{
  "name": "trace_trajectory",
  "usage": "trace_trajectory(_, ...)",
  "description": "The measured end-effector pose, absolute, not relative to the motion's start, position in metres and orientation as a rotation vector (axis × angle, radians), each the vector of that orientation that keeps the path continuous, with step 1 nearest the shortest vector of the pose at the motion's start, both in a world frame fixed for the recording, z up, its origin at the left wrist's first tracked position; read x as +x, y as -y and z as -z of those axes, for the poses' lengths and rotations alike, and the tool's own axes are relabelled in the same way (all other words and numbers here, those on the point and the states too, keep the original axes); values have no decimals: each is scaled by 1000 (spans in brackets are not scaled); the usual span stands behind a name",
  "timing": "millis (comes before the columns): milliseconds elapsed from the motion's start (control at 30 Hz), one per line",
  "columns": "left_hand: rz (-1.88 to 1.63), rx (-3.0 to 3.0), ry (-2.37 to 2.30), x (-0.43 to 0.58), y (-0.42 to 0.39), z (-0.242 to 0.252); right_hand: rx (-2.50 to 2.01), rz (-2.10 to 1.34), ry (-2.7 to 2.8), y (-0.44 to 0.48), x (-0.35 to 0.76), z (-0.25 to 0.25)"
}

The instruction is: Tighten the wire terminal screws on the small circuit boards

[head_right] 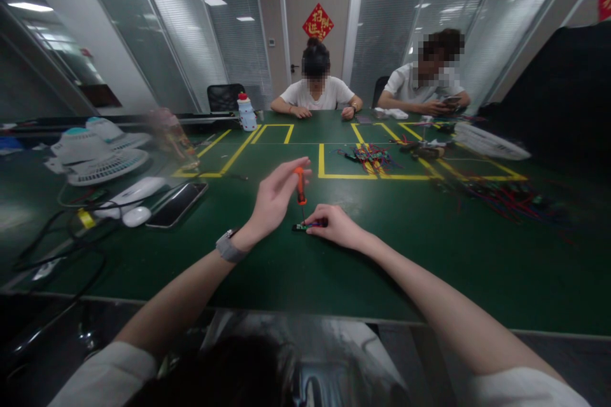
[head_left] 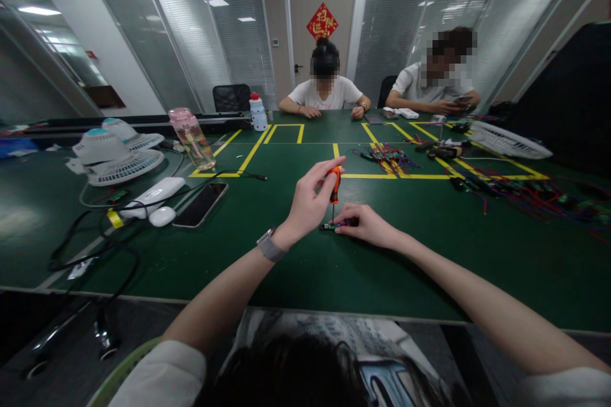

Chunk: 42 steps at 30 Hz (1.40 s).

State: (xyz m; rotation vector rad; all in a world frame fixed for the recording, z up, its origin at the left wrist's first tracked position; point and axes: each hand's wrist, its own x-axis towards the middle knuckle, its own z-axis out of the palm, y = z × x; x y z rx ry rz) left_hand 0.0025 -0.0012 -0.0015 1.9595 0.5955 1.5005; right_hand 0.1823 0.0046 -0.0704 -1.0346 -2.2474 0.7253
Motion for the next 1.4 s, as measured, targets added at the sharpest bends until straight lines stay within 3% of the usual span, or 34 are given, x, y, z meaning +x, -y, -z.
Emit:
trace_trajectory(300,-1703,2057,-799,0,3,-1,-1045,-738,2240,-5,183,71)
trace_trajectory(567,-1476,1831,-559,2,2,-1,-1049,-759,2230,-6,182,71)
trace_trajectory(1400,-1561,1967,-664,0,-2,1,-1110,-876,2181,-7,182,71)
